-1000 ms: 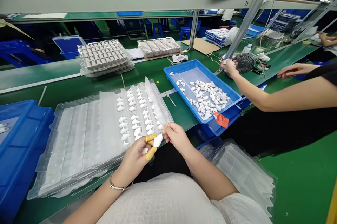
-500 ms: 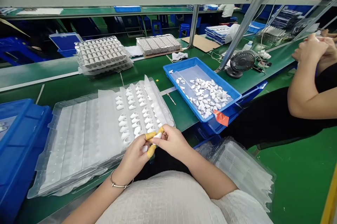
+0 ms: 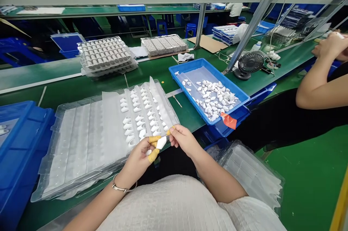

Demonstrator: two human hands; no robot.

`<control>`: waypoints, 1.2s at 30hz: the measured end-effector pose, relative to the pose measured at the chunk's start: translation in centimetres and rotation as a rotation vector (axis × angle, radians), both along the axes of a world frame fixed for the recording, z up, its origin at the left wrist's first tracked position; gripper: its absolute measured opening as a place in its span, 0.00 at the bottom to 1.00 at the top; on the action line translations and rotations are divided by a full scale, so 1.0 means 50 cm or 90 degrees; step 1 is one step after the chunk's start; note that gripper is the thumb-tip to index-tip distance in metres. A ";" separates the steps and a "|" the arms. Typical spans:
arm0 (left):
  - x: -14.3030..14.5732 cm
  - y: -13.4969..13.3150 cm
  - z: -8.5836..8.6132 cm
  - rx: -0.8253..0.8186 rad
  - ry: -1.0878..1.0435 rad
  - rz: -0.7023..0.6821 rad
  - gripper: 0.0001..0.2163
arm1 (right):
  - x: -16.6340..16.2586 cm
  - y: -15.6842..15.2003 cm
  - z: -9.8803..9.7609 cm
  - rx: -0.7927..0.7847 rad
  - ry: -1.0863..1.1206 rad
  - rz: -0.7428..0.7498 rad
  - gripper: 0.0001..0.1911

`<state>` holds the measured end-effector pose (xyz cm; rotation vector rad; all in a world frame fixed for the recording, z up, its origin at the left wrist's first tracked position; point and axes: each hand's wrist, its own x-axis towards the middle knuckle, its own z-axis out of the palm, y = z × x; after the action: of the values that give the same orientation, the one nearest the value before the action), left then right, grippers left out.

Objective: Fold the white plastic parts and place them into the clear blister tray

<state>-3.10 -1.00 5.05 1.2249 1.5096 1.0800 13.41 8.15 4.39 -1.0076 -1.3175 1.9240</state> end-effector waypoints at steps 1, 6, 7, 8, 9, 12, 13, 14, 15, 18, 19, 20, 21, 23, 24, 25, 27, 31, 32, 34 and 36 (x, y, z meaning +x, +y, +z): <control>-0.001 0.000 -0.001 0.003 0.019 0.000 0.14 | 0.002 -0.002 0.005 0.018 -0.010 0.018 0.18; -0.001 0.002 -0.001 0.008 -0.036 0.017 0.17 | 0.004 -0.008 0.022 0.092 -0.054 0.112 0.14; -0.001 0.003 0.001 -0.013 -0.099 0.019 0.19 | 0.004 -0.008 0.020 0.091 -0.042 0.111 0.15; 0.000 0.004 0.003 -0.040 -0.164 0.014 0.21 | 0.003 -0.008 0.017 0.087 -0.025 0.106 0.15; 0.000 0.005 0.006 -0.067 -0.223 0.002 0.22 | 0.003 -0.007 0.012 0.081 -0.006 0.106 0.16; 0.001 0.007 0.013 -0.110 -0.323 -0.039 0.20 | 0.006 -0.005 -0.002 0.081 0.025 0.116 0.15; 0.001 0.008 0.014 -0.106 -0.334 -0.037 0.19 | 0.007 -0.005 -0.006 0.089 0.027 0.118 0.14; 0.001 0.009 0.013 -0.098 -0.333 -0.028 0.18 | 0.009 -0.005 -0.008 0.097 0.028 0.117 0.13; 0.001 0.010 0.013 -0.088 -0.317 -0.015 0.17 | 0.011 -0.006 -0.008 0.107 0.029 0.116 0.13; 0.000 0.011 0.010 -0.038 -0.177 0.009 0.15 | 0.011 -0.012 -0.002 0.142 -0.002 0.115 0.13; 0.001 0.010 0.009 -0.020 -0.113 0.006 0.14 | 0.009 -0.016 0.001 0.168 -0.040 0.109 0.15; 0.002 0.010 0.009 0.002 -0.049 0.004 0.13 | 0.006 -0.019 0.005 0.203 -0.088 0.096 0.18; 0.003 0.009 0.008 0.026 0.010 0.002 0.12 | 0.002 -0.023 0.009 0.241 -0.139 0.077 0.21; 0.005 0.006 0.007 0.069 0.105 0.003 0.10 | -0.006 -0.030 0.014 0.289 -0.206 0.045 0.24; 0.006 0.004 0.006 0.088 0.140 0.007 0.09 | -0.010 -0.032 0.015 0.293 -0.211 0.039 0.24; 0.007 0.002 0.006 0.101 0.166 0.007 0.08 | -0.013 -0.032 0.015 0.284 -0.200 0.038 0.23; 0.007 -0.002 0.006 0.109 0.185 -0.009 0.08 | -0.016 -0.029 0.012 0.244 -0.160 0.028 0.22; 0.003 -0.007 0.006 0.093 0.167 -0.032 0.10 | -0.007 -0.010 -0.007 0.140 -0.126 -0.043 0.22; 0.002 -0.008 0.006 0.084 0.169 -0.031 0.10 | -0.003 -0.005 -0.013 0.129 -0.125 -0.056 0.20; 0.000 -0.008 0.004 0.061 0.182 -0.033 0.10 | 0.008 0.004 -0.024 0.158 -0.134 -0.088 0.13; 0.001 -0.008 0.003 0.046 0.193 -0.039 0.11 | 0.020 0.008 -0.032 0.232 -0.166 -0.129 0.12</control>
<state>-3.06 -1.41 5.19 1.5284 1.6575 0.9472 14.39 8.57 2.78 -1.1765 -1.5726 1.3728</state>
